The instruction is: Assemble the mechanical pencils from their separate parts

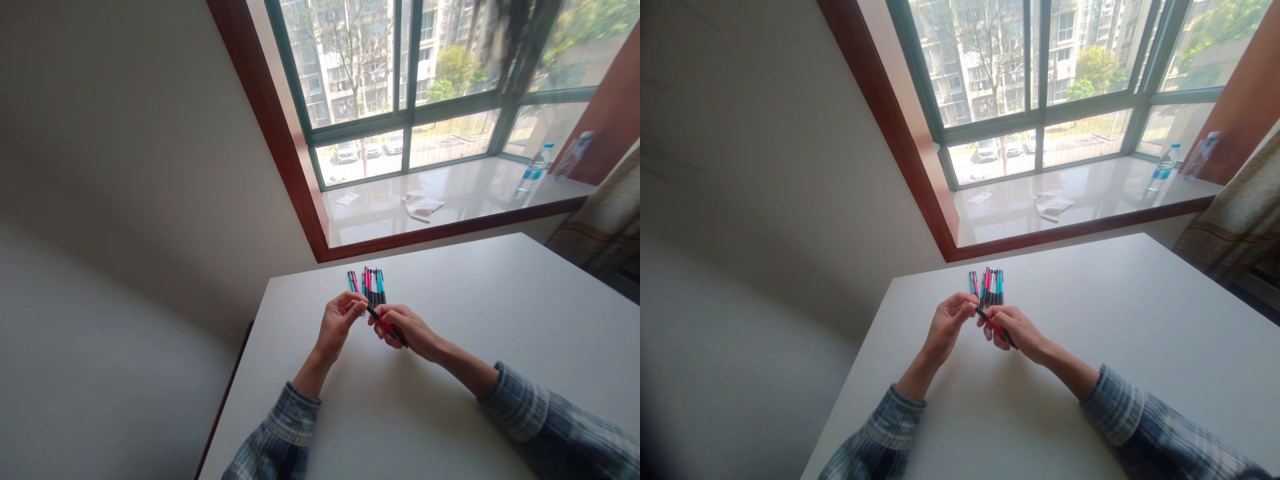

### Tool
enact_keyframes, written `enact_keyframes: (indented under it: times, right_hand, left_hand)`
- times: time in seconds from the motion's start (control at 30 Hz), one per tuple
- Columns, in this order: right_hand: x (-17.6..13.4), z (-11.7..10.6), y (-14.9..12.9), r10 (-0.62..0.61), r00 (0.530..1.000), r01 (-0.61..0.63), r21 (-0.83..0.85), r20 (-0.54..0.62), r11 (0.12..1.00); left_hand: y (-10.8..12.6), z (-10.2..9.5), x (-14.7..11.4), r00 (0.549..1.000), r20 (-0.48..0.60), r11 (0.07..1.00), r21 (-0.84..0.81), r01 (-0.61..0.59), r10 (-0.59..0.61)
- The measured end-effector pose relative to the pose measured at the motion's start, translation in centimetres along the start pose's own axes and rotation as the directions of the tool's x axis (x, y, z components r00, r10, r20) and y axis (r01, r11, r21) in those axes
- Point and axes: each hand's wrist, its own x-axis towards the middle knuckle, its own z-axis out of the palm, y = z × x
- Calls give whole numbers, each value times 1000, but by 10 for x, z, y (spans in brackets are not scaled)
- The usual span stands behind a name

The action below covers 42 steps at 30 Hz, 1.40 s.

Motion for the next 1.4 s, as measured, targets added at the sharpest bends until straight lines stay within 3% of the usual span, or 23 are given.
enact_keyframes:
  times: [0.23, 0.67, 0.9, 1.23, 1.4]
  right_hand:
    - [-1, 0, -1, 11, 1000, -11, 37, -7, 999]
    - [-1, 1, 1, 37, 999, -37, 18, -11, 999]
    - [-1, 1, -2, 56, 998, -54, 96, -12, 994]
    - [0, 2, -1, 41, 999, -40, 32, -12, 999]
    - [0, -1, 0, -11, 999, 8, -87, -31, 996]
  left_hand:
    - [-3, -4, 0, 998, 67, 999, 47, 17, -20]
    - [9, 1, 0, 1000, -19, 989, 148, -13, 16]
    - [8, -2, -1, 997, 70, 992, 128, -21, 12]
    - [3, -2, 1, 999, -31, 995, 96, 10, -7]
    - [3, -1, 2, 999, -48, 998, 57, 20, -17]
